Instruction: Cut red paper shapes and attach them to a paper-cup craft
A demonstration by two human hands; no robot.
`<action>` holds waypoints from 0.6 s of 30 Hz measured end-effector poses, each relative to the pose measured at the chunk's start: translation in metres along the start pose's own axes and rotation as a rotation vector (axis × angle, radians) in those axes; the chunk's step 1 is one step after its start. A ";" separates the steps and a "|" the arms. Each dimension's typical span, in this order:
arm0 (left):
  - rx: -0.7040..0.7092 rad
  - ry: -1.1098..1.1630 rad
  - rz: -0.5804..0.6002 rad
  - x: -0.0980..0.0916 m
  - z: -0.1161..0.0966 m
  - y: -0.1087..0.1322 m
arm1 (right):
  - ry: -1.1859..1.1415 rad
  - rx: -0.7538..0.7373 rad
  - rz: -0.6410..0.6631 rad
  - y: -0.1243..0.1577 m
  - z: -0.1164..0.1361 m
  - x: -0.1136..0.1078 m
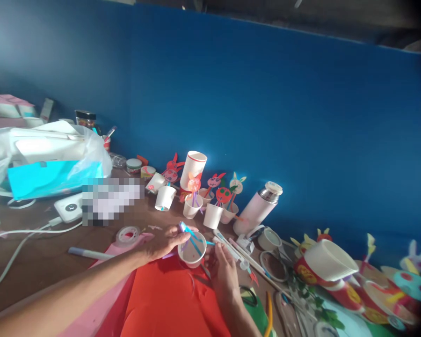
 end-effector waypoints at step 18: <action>0.003 -0.176 0.123 0.007 -0.019 0.006 | 0.087 -0.014 0.053 0.002 0.001 0.008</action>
Point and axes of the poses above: each hand's wrist, its own y-axis away from the middle knuckle, its own x-axis out of the palm, z = x × y, the point moved 1 cm from there along -y, towards the middle knuckle, and after that the axes turned 14 degrees about z, right-handed, at the moved point
